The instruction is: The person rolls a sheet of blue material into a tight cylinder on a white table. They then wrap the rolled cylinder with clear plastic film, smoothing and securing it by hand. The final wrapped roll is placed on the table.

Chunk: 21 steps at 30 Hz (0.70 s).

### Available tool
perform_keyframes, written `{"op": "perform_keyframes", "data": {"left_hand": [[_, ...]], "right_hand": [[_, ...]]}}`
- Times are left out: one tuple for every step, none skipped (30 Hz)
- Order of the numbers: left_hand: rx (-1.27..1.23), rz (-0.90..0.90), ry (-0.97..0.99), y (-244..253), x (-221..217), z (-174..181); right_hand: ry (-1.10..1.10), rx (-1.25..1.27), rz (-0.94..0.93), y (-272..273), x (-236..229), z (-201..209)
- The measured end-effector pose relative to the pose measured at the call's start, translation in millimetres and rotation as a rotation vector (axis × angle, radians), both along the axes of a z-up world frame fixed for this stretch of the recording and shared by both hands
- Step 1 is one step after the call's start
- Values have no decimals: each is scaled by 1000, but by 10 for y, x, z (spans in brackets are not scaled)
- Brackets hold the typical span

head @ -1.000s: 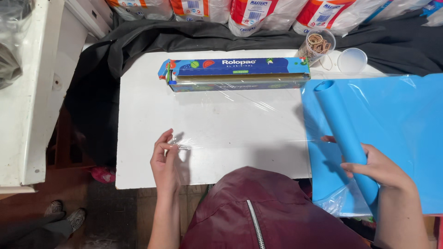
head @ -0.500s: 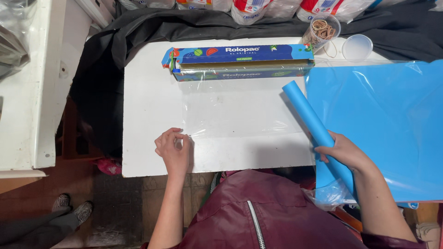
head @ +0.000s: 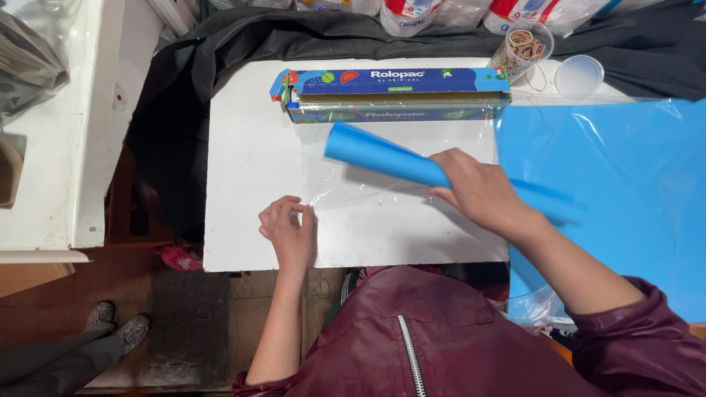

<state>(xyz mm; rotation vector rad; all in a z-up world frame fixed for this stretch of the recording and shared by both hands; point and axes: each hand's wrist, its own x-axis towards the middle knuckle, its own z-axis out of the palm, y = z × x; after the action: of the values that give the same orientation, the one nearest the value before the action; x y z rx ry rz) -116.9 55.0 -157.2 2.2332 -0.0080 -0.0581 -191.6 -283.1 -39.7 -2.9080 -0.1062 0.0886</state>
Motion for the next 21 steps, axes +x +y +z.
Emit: {"op": "perform_keyframes", "data": {"left_hand": [[7,3,-16,11,9,-15],[8,10,-15,21,6,-10],[0,21,-16,29,19,-1],[-8,33,-18,38,34,9],[-7,41,-16,45,40,-22],[0,41,-39,51,46,-57],[7,39,-61,51,46,-97],[7,45,-58,47,40,-82],[13,45,-50,43,45,-62],[19,45,-42,34,49,-39],[20,46,-44,31,51,-38],[23,48,-29,26,53,-36],[25,49,-13,17,47,-39],[25,48,-12,11,60,-41],[22,48,-15,3,62,-47],[19,48,-18,-5,65,-56],[19,46,-14,-16,67,-57],[23,48,-13,-25,68,-58],[27,54,-14,-32,75,-55],[27,55,-13,-32,77,-68],[37,57,-23,-32,83,-81]], "right_hand": [[-107,-57,149,95,104,-75],[-106,-56,155,79,157,-254],[-168,-122,215,61,230,-425],[-231,-189,274,44,307,-597],[-230,-187,283,55,317,-673],[-221,-172,241,64,328,-753],[-211,-157,197,68,327,-836],[-208,-156,204,89,329,-886],[-185,-145,186,110,330,-935],[-162,-135,168,127,329,-982],[-163,-135,169,119,336,-1040],[-162,-137,158,109,344,-1097],[-158,-140,145,95,337,-1156],[-157,-140,144,97,362,-1176],[-162,-128,141,97,371,-1201],[-168,-115,138,98,380,-1228],[-164,-114,136,106,383,-1239],[-154,-98,134,118,385,-1248],[-147,-83,135,129,403,-1254],[-146,-82,136,114,402,-1306],[-168,-93,135,99,407,-1357]]}}
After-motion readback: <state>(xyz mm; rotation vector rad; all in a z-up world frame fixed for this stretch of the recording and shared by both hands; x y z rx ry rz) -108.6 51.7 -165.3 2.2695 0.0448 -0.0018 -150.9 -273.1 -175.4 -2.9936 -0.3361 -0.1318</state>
